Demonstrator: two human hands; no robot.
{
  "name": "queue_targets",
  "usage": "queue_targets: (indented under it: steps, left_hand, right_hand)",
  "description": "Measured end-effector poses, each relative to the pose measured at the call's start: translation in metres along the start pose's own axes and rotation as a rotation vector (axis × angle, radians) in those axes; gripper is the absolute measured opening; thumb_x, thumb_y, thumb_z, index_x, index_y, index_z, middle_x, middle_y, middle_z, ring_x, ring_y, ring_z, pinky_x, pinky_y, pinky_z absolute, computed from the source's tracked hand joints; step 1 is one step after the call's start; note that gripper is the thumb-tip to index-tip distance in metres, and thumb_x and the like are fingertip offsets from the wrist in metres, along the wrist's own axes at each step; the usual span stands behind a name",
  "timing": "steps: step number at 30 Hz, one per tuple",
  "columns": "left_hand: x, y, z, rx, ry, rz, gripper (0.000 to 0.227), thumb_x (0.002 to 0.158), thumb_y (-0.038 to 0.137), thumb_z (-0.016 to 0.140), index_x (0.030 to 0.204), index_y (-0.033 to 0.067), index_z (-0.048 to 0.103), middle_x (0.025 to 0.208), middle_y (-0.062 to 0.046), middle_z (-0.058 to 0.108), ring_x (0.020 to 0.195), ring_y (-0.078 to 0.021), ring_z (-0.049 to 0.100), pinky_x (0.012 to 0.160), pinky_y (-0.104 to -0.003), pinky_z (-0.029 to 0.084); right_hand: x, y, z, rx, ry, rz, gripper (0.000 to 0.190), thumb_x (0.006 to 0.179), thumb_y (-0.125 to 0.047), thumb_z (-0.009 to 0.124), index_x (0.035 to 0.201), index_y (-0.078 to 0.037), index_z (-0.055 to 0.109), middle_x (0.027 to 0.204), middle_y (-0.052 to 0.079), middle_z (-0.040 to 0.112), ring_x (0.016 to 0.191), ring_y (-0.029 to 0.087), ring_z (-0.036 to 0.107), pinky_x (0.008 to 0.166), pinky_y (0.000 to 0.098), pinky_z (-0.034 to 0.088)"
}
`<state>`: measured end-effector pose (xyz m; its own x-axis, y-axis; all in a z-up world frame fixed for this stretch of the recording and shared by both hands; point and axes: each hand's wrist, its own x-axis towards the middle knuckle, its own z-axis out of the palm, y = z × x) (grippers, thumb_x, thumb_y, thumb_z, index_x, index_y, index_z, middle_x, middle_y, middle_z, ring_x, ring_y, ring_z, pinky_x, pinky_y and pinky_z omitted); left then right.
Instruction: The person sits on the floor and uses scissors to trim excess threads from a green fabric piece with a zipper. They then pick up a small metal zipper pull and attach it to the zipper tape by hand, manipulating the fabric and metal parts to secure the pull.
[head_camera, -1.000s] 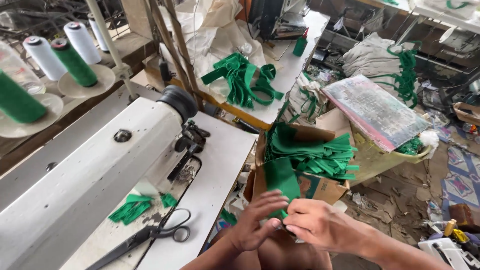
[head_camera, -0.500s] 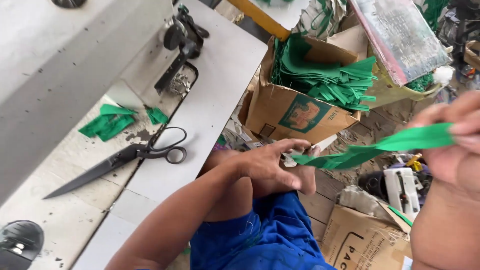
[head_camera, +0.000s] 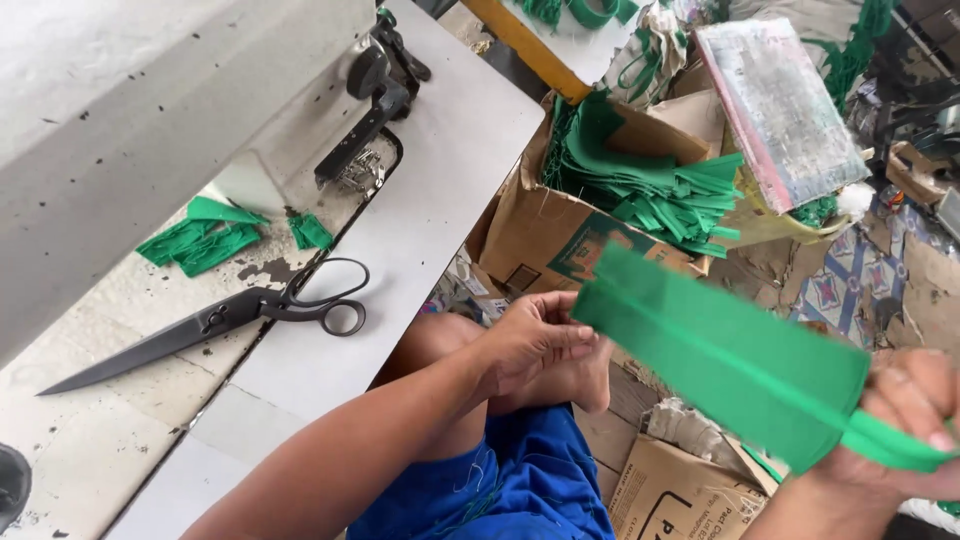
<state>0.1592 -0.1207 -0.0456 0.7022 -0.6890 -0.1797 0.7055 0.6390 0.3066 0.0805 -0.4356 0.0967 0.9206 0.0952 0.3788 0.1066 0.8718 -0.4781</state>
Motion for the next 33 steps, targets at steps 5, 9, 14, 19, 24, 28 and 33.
queue_targets:
  steps: [5,9,14,19,24,28,33]
  left_hand:
    - [0.004,-0.008,-0.01,0.001,-0.079,-0.04,0.021,0.092,-0.006,0.069,0.113,-0.0025,0.069,0.103,-0.013,0.074,0.088,-0.0151,0.072,0.085,-0.023,0.062]
    - [0.007,-0.006,-0.013,-0.042,-0.088,-0.044,0.014,0.092,-0.007,0.068,0.105,-0.0018,0.067,0.101,-0.013,0.072,0.094,-0.0187,0.074,0.09,-0.026,0.063]
    - [0.007,-0.003,-0.014,-0.049,-0.083,-0.023,0.014,0.091,-0.003,0.072,0.103,0.0004,0.068,0.099,-0.011,0.073,0.091,-0.0173,0.073,0.088,-0.026,0.063]
    - [0.013,-0.006,-0.019,0.463,0.168,0.234,0.036,0.084,-0.004,0.067,0.119,0.0038,0.066,0.106,-0.012,0.063,0.091,-0.0182,0.066,0.083,-0.027,0.059]
    - [-0.01,0.03,0.023,1.255,0.184,0.863,0.063,0.08,-0.001,0.065,0.139,0.0152,0.053,0.135,-0.007,0.056,0.11,-0.0209,0.063,0.092,-0.033,0.056]
    - [-0.01,0.029,0.015,1.081,-0.133,0.587,0.058,0.085,0.003,0.075,0.139,0.011,0.056,0.135,-0.01,0.061,0.109,-0.02,0.063,0.086,-0.031,0.055]
    - [0.0,0.031,0.006,1.095,0.049,0.555,0.028,0.084,-0.003,0.075,0.112,0.0016,0.075,0.09,-0.007,0.075,0.069,-0.0108,0.063,0.062,-0.025,0.053]
  right_hand:
    - [0.004,0.014,0.007,-0.199,0.025,0.056,0.01,0.094,-0.011,0.068,0.089,-0.007,0.076,0.082,-0.005,0.054,0.076,0.002,0.067,0.065,0.0132,0.046]
    - [0.013,0.007,-0.006,-0.174,-0.055,0.087,0.013,0.093,-0.008,0.065,0.093,-0.004,0.077,0.084,-0.001,0.052,0.08,0.008,0.069,0.07,0.0188,0.051]
    - [0.022,0.0,-0.007,-0.2,-0.119,0.094,0.01,0.096,-0.006,0.069,0.092,-0.004,0.077,0.08,-0.002,0.05,0.078,0.008,0.071,0.065,0.0184,0.052]
    - [0.038,0.003,-0.005,-0.605,-0.161,0.055,0.014,0.089,-0.007,0.059,0.093,-0.011,0.072,0.082,-0.001,0.054,0.079,0.013,0.07,0.069,0.024,0.058]
    - [0.067,0.073,0.026,-1.809,-0.27,0.22,0.031,0.076,0.006,0.066,0.105,-0.004,0.073,0.102,0.007,0.075,0.068,0.009,0.06,0.061,0.0209,0.048]
    - [0.085,0.127,0.029,-1.874,-0.506,0.477,0.028,0.079,-0.003,0.073,0.106,-0.007,0.073,0.089,0.001,0.075,0.068,0.013,0.065,0.061,0.0262,0.052]
    - [0.089,0.148,0.0,-1.937,-0.335,0.549,0.038,0.076,-0.007,0.082,0.111,-0.005,0.068,0.081,0.002,0.074,0.066,0.012,0.067,0.059,0.0266,0.054]
